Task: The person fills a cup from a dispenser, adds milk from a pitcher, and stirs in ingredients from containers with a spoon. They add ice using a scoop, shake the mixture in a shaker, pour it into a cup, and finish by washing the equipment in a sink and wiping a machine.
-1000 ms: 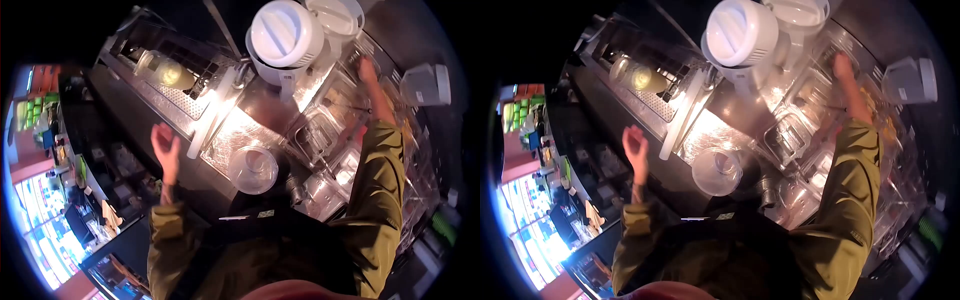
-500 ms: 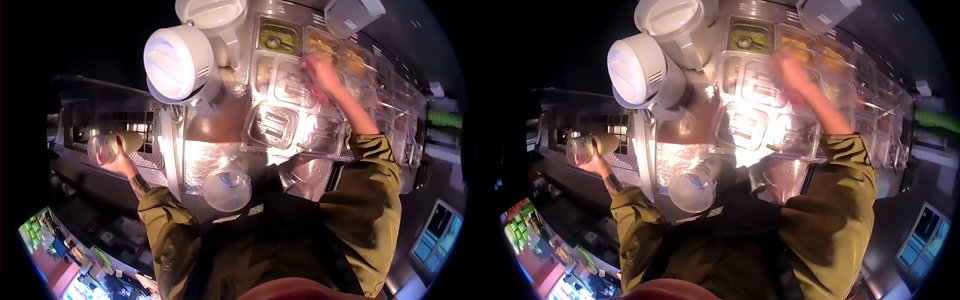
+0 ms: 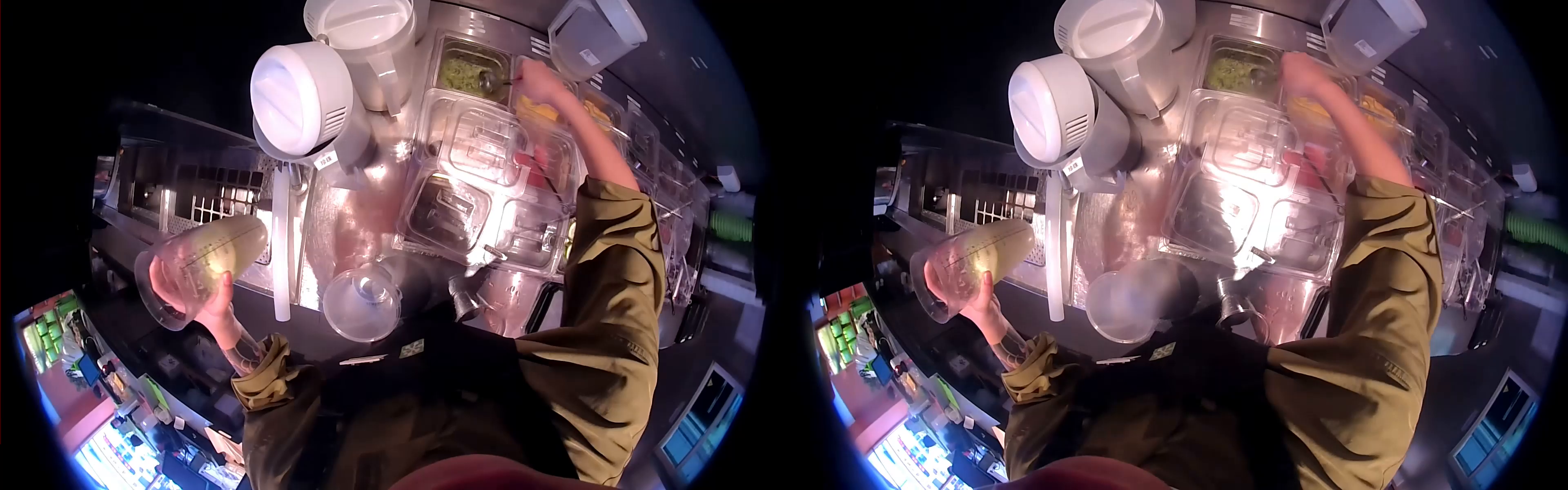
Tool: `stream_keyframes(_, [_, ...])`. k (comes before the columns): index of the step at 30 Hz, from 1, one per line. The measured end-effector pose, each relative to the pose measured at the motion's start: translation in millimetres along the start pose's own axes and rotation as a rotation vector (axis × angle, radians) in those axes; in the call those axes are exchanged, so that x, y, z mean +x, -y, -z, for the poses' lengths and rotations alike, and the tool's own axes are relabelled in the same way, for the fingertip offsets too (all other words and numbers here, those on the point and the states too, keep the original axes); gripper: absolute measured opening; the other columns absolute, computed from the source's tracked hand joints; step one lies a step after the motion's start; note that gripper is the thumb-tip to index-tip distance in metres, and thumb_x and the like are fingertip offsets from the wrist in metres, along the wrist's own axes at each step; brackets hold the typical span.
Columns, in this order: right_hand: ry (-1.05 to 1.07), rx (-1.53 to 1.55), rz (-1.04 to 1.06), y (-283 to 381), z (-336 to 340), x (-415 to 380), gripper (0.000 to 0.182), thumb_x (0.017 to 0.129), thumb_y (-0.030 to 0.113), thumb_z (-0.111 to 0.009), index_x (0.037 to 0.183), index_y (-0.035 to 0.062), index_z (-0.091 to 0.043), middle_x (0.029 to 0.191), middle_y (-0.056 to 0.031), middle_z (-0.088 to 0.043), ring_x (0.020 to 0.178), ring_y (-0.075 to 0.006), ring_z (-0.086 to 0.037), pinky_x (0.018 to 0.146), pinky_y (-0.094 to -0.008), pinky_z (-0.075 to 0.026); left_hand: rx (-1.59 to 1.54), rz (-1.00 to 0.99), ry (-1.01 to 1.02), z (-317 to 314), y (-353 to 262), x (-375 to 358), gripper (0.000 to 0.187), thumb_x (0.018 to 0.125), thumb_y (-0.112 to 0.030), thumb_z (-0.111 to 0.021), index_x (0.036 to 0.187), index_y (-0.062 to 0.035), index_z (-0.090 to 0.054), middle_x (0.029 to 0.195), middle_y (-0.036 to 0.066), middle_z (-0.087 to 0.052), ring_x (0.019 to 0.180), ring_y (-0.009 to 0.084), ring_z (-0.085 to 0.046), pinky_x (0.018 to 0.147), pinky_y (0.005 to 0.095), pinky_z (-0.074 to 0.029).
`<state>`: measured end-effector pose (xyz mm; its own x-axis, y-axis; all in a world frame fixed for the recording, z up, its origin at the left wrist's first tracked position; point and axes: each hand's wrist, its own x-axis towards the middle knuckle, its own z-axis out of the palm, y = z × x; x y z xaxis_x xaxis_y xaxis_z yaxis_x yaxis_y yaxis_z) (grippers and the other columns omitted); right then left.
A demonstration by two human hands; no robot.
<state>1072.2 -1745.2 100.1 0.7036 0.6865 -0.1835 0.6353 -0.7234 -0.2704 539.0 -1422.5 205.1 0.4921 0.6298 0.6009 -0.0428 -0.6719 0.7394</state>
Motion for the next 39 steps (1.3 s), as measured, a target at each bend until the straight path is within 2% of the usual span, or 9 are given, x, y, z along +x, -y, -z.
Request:
stream_keyframes(3, [-0.097,-0.259,0.128,28,-11,6,0.014,0.071,0.012,-0.059,0.077,0.0013,-0.067,0.081,-0.0243,-0.063,0.076,-0.0411,-0.063,0.069,-0.048,-0.052,0.049,-0.074,0.077,-24,-10,-7,0.108,0.061,-0.034,-0.084,0.142,-0.0041,-0.02,0.132,0.019,-0.04,0.119,0.03,-0.045,0.101,0.0415,-0.038])
stream_keyframes(9, [0.112,-0.335,0.35,39,5,-2,0.013,0.069,0.01,-0.059,0.071,-0.0016,-0.064,0.076,-0.0266,-0.061,0.076,-0.0401,-0.063,0.071,-0.0469,-0.052,-0.215,0.121,0.291,-55,-34,-22,0.107,0.057,-0.017,-0.084,0.141,-0.004,-0.02,0.13,0.014,-0.045,0.119,0.0249,-0.048,0.1,0.0396,-0.039])
stream_keyframes(10, [0.152,-0.372,0.402,36,16,0,0.012,0.071,0.006,-0.057,0.07,-0.0039,-0.062,0.074,-0.0252,-0.062,0.073,-0.0383,-0.065,0.06,-0.046,-0.053,-0.227,0.154,0.318,-59,-40,-23,0.107,0.057,-0.016,-0.084,0.141,-0.0037,-0.02,0.13,0.014,-0.046,0.118,0.0249,-0.048,0.099,0.0393,-0.04])
stream_keyframes(13, [0.225,-0.198,0.078,48,40,-7,0.012,0.074,0.002,-0.053,0.068,-0.0063,-0.06,0.073,-0.0225,-0.064,0.066,-0.0362,-0.065,0.045,-0.0433,-0.051,-0.254,0.198,0.375,-69,-51,-14,0.105,0.056,-0.015,-0.084,0.14,-0.0028,-0.022,0.128,0.014,-0.047,0.117,0.0248,-0.049,0.098,0.0386,-0.041])
stream_keyframes(14, [0.277,-0.079,0.015,53,43,-7,0.012,0.076,-0.001,-0.051,0.073,-0.0049,-0.062,0.067,-0.0166,-0.061,0.053,-0.0275,-0.063,0.034,-0.0345,-0.047,-0.263,0.212,0.391,-72,-55,-12,0.105,0.056,-0.014,-0.084,0.14,-0.0025,-0.022,0.128,0.014,-0.047,0.117,0.0247,-0.05,0.098,0.0384,-0.042])
stream_keyframes(17, [0.378,0.303,-0.171,42,22,13,0.013,0.08,0.001,-0.052,0.082,-0.0024,-0.064,0.06,-0.0075,-0.055,0.043,-0.0155,-0.053,0.037,-0.0271,-0.047,-0.282,0.242,0.443,-80,-70,-5,0.104,0.055,-0.012,-0.084,0.139,-0.0017,-0.024,0.126,0.014,-0.048,0.115,0.0246,-0.051,0.097,0.0377,-0.043])
stream_keyframes(23, [0.085,1.178,-0.437,18,-44,-13,0.018,0.09,0.011,-0.053,0.086,-0.0029,-0.063,0.055,0.0037,-0.045,0.041,-0.0055,-0.038,0.042,-0.0213,-0.045,-0.327,0.326,0.532,-109,-96,0,0.101,0.054,-0.009,-0.083,0.137,0.0001,-0.027,0.123,0.014,-0.051,0.112,0.0244,-0.054,0.095,0.0363,-0.046])
stream_keyframes(28, [-0.005,1.293,-0.304,-7,-52,-56,0.019,0.092,0.014,-0.054,0.094,-0.0027,-0.064,0.055,0.0048,-0.043,0.042,-0.004,-0.038,0.04,-0.0207,-0.04,-0.288,0.189,0.583,-138,-101,8,0.098,0.048,-0.007,-0.085,0.13,0.0025,-0.033,0.117,0.016,-0.054,0.108,0.0249,-0.057,0.094,0.0362,-0.047])
stream_keyframes(39, [-0.074,1.56,-0.229,-21,4,-105,0.026,0.095,0.019,-0.054,0.108,-0.0022,-0.062,0.054,0.01,-0.035,0.041,-0.0004,-0.029,0.042,-0.0173,-0.031,-0.371,0.333,0.623,-219,-119,25,0.096,0.046,-0.016,-0.093,0.122,0.0027,-0.038,0.111,0.013,-0.055,0.105,0.0218,-0.056,0.092,0.033,-0.047])
